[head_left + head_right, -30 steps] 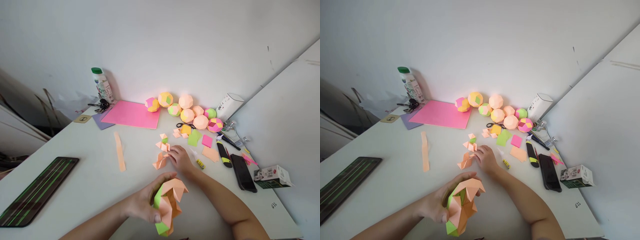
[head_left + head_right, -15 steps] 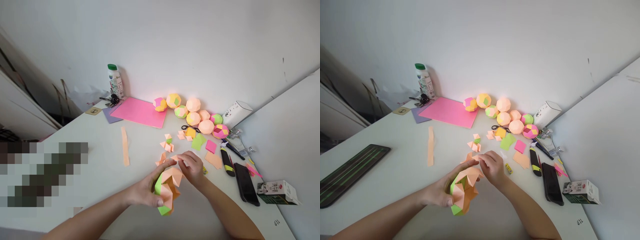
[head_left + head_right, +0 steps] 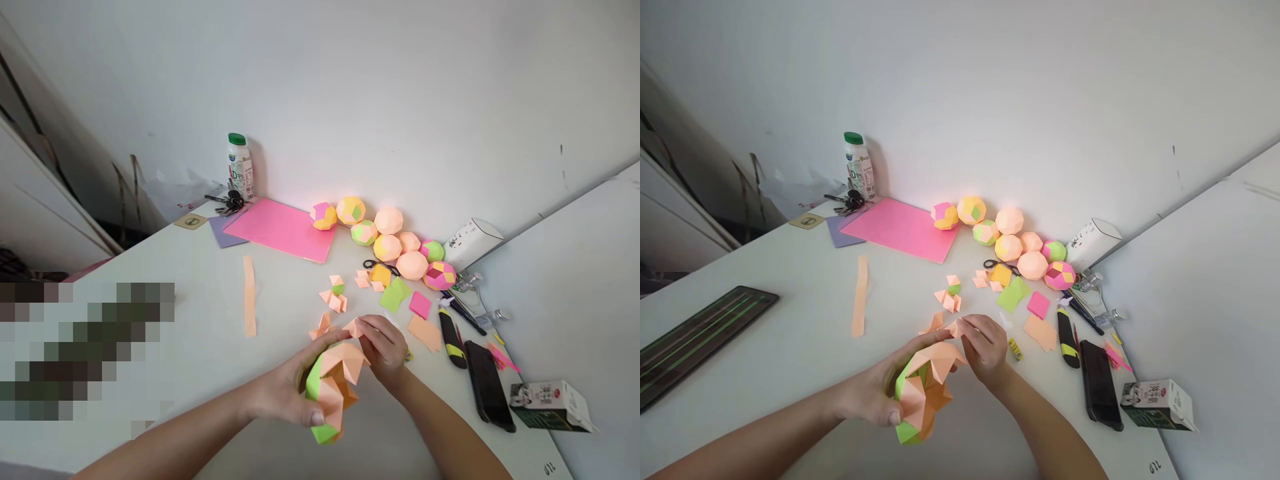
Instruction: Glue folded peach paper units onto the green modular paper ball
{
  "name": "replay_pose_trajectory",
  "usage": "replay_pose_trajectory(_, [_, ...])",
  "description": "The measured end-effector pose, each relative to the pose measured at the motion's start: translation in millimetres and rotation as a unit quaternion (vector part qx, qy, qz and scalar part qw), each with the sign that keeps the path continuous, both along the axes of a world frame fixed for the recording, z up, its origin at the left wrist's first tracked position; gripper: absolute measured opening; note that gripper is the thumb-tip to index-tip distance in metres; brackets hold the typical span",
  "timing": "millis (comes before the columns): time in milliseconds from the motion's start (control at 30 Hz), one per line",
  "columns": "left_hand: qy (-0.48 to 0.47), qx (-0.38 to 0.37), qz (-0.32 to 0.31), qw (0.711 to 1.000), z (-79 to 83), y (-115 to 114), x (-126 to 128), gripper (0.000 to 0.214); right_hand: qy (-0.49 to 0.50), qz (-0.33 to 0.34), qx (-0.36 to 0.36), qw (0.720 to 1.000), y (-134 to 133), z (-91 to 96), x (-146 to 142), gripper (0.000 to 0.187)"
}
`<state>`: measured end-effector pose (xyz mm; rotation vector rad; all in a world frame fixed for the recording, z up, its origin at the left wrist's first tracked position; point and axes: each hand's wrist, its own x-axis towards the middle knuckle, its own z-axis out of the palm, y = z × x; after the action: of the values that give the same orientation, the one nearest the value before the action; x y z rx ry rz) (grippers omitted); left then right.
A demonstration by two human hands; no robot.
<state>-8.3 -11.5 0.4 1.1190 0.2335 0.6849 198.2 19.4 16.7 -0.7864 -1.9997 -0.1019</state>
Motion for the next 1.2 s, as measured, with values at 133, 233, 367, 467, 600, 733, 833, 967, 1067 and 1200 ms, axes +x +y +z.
replay_pose_trajectory(133, [0.031,0.032,0.007,0.999,-0.2,-2.2,0.8,0.100,0.011,-0.039,0.040,0.998,-1.1,-0.1,-0.1,0.040])
replay_pose_trajectory(233, [0.044,0.045,0.012,0.998,-4.3,-2.9,1.8,0.104,0.011,-0.025,0.027,0.999,-1.8,0.1,-1.9,0.038])
replay_pose_trajectory(367, [0.058,0.056,0.029,0.996,-9.0,-2.8,3.4,0.106,0.001,0.000,0.007,1.000,-2.6,-1.1,-3.0,0.036])
replay_pose_trajectory(467, [0.057,0.033,0.013,0.998,-8.2,-2.8,5.0,0.110,-0.005,0.005,0.004,1.000,-1.5,-3.8,-1.5,0.036])
replay_pose_trajectory(600, [0.053,0.017,0.019,0.998,-5.6,-1.0,5.1,0.111,0.006,0.025,0.002,1.000,1.1,-7.3,0.9,0.038])
replay_pose_trajectory(733, [0.053,0.058,0.074,0.994,-4.4,1.8,2.9,0.103,0.032,0.072,-0.023,0.997,3.0,-6.5,3.6,0.045])
replay_pose_trajectory(833, [0.036,0.070,0.073,0.994,-3.5,2.6,1.9,0.098,0.039,0.111,-0.031,0.993,4.4,-4.5,5.2,0.050])
replay_pose_trajectory(967, [0.030,0.103,0.085,0.991,-4.5,3.5,2.3,0.095,0.019,0.146,-0.051,0.988,7.3,-0.4,6.1,0.050])
replay_pose_trajectory(1067, [0.041,0.101,0.090,0.990,-4.7,4.8,3.1,0.095,-0.023,0.169,-0.086,0.982,10.1,11.1,15.0,0.047])
replay_pose_trajectory(1200, [0.037,0.095,0.076,0.992,-2.7,4.9,4.7,0.094,-0.170,0.074,-0.274,0.944,11.0,41.6,49.0,0.028])
